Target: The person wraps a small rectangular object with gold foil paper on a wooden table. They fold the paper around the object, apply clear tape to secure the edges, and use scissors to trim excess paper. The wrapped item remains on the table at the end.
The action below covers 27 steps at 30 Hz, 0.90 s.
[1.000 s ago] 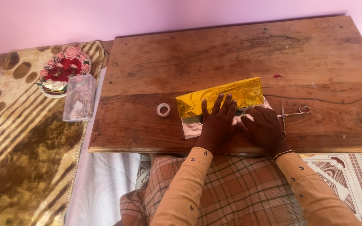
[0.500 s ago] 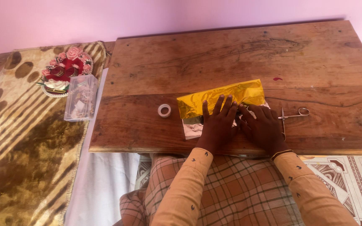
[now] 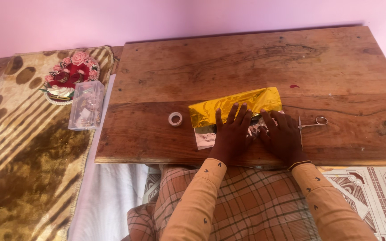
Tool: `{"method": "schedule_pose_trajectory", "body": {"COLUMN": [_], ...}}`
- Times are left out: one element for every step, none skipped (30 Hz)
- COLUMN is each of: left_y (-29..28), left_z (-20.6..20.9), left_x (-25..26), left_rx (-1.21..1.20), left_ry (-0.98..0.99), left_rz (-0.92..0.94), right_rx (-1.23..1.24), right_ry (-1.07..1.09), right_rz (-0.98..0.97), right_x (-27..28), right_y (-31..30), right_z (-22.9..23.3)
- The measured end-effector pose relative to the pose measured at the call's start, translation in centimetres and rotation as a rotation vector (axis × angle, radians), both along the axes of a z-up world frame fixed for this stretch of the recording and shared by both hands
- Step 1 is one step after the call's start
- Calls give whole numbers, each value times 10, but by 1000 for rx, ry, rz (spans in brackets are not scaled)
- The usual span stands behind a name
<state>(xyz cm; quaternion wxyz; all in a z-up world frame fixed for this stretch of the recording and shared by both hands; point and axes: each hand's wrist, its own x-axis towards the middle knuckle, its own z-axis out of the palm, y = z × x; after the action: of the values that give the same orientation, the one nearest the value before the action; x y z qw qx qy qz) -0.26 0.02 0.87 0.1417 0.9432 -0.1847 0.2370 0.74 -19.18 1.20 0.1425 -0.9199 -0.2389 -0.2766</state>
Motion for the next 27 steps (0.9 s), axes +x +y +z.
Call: {"method": "schedule_pose_trajectory", "body": {"left_y": [0, 1, 1, 0, 1, 1, 2, 2, 1, 1, 1, 0, 1, 1, 1, 1, 2, 3, 4, 6, 7, 7, 7, 7, 6, 5, 4], "left_z": [2, 5, 7, 10, 13, 16, 18, 21, 23, 24, 26, 26, 26, 25, 23, 20, 19, 19, 19, 19, 17, 16, 14, 13, 11, 8, 7], "left_x": [0, -1, -2, -2, -2, -2, -3, -3, -3, -1, 1, 5, 9, 15, 19, 22, 27, 32, 37, 41, 41, 41, 40, 38, 36, 33, 32], "left_rx": [7, 13, 19, 3, -12, -26, -10, 6, 19, 15, 12, 8, -28, -65, -102, -137, -171, -204, -218, -231, -245, -219, -194, -168, -119, -70, -19], "left_ry": [41, 82, 123, 124, 124, 123, 118, 112, 105, 156, 206, 256, 253, 251, 250, 227, 197, 168, 196, 225, 258, 243, 227, 212, 189, 165, 140], "left_rz": [-5, -9, -14, -22, -28, -34, -28, -23, -19, -22, -26, -29, -38, -47, -57, -58, -61, -65, -87, -110, -131, -132, -134, -135, -125, -115, -104], "right_rx": [7, 41, 75, 108, 157, 206, 255, 433, 607, 780, 891, 1002, 1115, 1174, 1232, 1290, 1271, 1251, 1232, 1252, 1272, 1292, 1274, 1256, 1239, 1228, 1218], "right_ry": [-6, -40, -74, -108, -94, -79, -63, 49, 162, 277, 358, 440, 529, 604, 680, 756, 781, 806, 832, 850, 873, 896, 879, 862, 846, 842, 839], "right_rz": [-7, -7, -7, -7, -30, -53, -74, -63, -52, -39, 6, 52, 96, 123, 147, 172, 143, 113, 87, 95, 102, 108, 127, 145, 161, 153, 149], "right_x": [0, 1, 1, 1, 2, 2, 3, 4, 8, 12, 19, 28, 33, 38, 42, 45, 50, 54, 56, 58, 58, 57, 57, 57, 56, 55, 57], "right_y": [-1, -1, -2, -3, -4, -4, -5, -5, -8, -10, -12, -14, -16, -16, -17, -18, -18, -17, -17, -17, -18, -18, -20, -21, -23, -25, -26], "right_z": [-2, -4, -6, -7, -9, -10, -12, -13, -13, -13, -12, -10, -10, -9, -9, -8, -6, -3, -1, 0, 0, 0, -1, -2, -4, -6, -7]}}
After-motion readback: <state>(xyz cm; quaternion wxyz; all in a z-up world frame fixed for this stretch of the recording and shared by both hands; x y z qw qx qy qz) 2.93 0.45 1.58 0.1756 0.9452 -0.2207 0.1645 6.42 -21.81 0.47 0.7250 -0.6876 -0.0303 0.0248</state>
